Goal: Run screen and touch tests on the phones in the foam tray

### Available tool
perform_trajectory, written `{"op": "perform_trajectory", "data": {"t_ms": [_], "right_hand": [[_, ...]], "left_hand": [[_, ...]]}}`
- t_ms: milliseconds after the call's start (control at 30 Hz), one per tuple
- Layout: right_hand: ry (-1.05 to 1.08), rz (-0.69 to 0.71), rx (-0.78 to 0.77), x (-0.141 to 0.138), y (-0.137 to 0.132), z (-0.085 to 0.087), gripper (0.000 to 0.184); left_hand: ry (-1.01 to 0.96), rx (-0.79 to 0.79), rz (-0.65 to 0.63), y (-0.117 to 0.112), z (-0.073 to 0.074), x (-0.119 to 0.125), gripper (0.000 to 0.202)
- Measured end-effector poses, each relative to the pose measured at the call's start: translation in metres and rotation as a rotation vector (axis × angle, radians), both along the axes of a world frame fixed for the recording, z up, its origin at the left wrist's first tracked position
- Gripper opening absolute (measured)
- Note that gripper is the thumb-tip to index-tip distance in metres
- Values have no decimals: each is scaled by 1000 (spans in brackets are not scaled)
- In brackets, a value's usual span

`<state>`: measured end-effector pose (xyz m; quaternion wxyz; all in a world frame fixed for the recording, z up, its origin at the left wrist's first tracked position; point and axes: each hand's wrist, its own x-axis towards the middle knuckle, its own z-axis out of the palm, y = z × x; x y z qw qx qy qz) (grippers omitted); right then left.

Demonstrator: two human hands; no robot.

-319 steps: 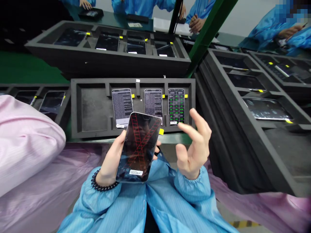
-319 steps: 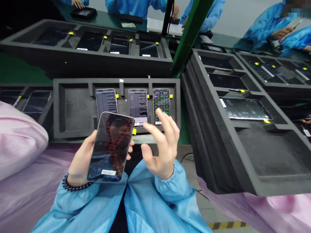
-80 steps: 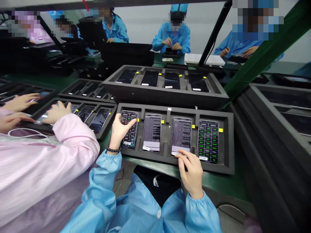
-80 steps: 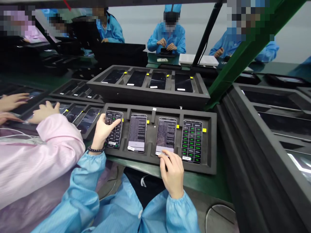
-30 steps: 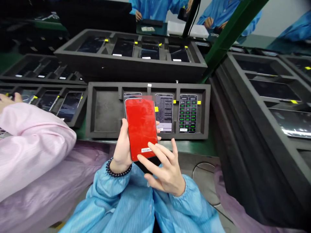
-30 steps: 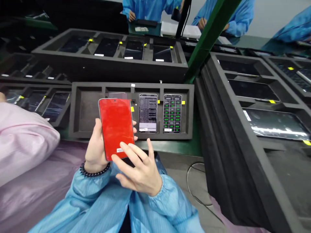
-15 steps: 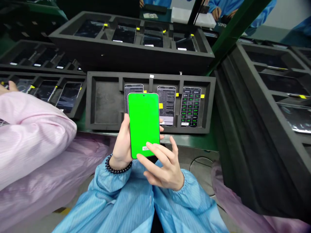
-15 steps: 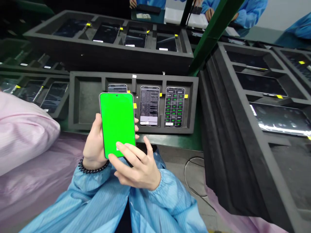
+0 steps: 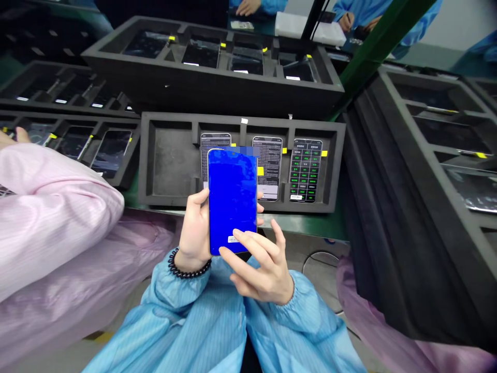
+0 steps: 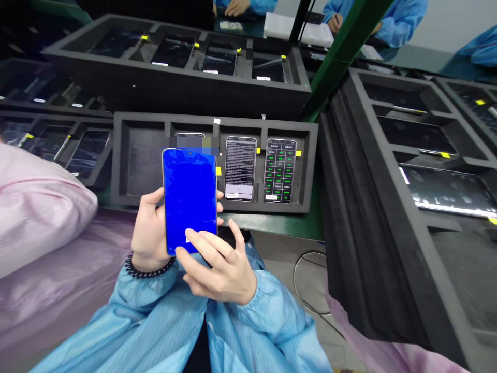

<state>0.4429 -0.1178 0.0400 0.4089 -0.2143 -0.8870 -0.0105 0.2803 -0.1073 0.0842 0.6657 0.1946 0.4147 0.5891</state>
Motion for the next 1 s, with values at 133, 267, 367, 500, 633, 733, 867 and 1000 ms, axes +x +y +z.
{"op": "perform_trajectory", "data": {"t_ms": [133, 267, 367, 500, 633, 733, 867, 1000], "right_hand": [[16, 12, 5, -3, 0, 0, 33], [102, 4, 7, -2, -3, -1, 36], [200, -53, -62, 3, 2, 5, 35], [335, -248, -290, 12, 27, 23, 30], [237, -298, -367, 17, 53, 39, 16], [158, -352, -236, 15, 58, 44, 23], [121, -168, 12, 14, 49, 52, 25], [209, -17, 79, 20, 38, 63, 30]], "left_hand": [[-8, -13, 6, -2, 0, 0, 63], [-74, 1, -50, -3, 0, 0, 66], [-150, 14, -82, -4, -1, 0, 65], [-230, 20, -196, -10, -4, 0, 62], [-333, -14, -366, -17, -7, 1, 56], [-347, -50, -393, -19, -11, 3, 52], [-303, -71, -253, -21, -15, 7, 47], [-300, -30, -232, -28, -8, 12, 45]]}}
